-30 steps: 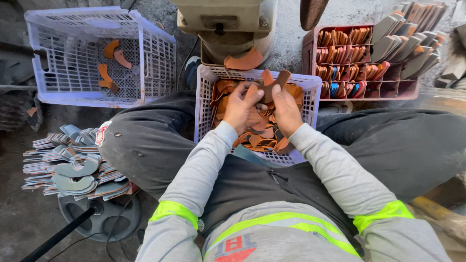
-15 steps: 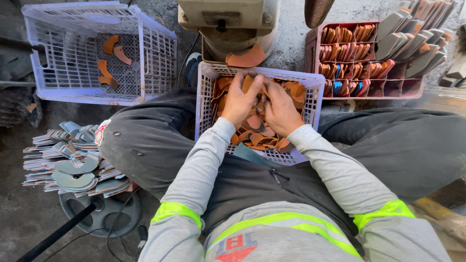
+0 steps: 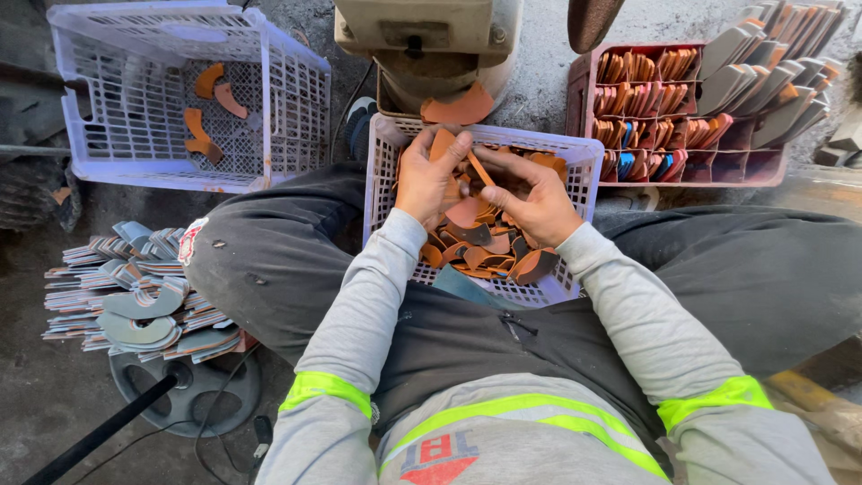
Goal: The person sits cross-legged and repeatedly picks orange rubber shoe parts from a white basket, inspects them, and places them into a pink organizer box. The person handles the parts one at a time, turning them over and checking edges before stacking them in the organizer.
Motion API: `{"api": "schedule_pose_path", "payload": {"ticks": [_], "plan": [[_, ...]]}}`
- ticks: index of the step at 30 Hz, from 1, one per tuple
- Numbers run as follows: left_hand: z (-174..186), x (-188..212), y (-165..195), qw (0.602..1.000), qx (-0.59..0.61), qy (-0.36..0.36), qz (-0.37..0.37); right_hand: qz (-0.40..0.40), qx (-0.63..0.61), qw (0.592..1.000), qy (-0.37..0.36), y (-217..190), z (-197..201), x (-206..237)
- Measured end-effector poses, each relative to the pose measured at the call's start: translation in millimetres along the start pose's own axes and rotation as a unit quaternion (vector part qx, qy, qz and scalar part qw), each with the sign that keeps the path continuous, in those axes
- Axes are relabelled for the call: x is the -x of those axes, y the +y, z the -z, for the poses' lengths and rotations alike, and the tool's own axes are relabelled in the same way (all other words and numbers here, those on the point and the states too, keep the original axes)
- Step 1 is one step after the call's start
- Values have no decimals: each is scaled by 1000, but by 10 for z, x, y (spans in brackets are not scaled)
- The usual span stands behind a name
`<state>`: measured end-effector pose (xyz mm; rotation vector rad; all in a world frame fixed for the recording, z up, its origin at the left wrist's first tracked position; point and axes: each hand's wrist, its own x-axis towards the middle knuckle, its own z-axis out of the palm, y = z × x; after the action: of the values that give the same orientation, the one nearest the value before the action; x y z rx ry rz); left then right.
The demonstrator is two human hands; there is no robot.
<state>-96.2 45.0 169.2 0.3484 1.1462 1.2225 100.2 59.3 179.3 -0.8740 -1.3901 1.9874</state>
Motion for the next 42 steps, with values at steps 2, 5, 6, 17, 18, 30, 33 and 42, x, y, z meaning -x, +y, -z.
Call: {"api": "schedule_pose_path", "payload": {"ticks": [2, 5, 6, 17, 18, 30, 33, 42], "plan": [[0, -1, -5, 1000, -6, -13, 17, 3, -21, 1000, 1, 18, -6, 1], [28, -1, -13, 999, -9, -29, 38, 3, 1, 1000, -4, -40, 2, 10], [38, -7, -18, 999, -6, -28, 40, 2, 18, 1000, -5, -77, 8, 14], [108, -65, -126, 994, 69, -39, 70, -21, 44, 998, -40, -180, 82, 86], [98, -54, -132, 993, 75, -45, 74, -20, 26, 999, -39, -160, 78, 92], [-65, 76, 51, 996, -49, -65, -41, 18, 5, 1000, 6, -47, 146, 126], [-83, 85, 50, 993, -76, -64, -59, 23, -6, 1000, 10, -8, 140, 137], [-38, 40, 27, 996, -43, -75, 0, 37, 48, 998, 6, -49, 125, 174]]}}
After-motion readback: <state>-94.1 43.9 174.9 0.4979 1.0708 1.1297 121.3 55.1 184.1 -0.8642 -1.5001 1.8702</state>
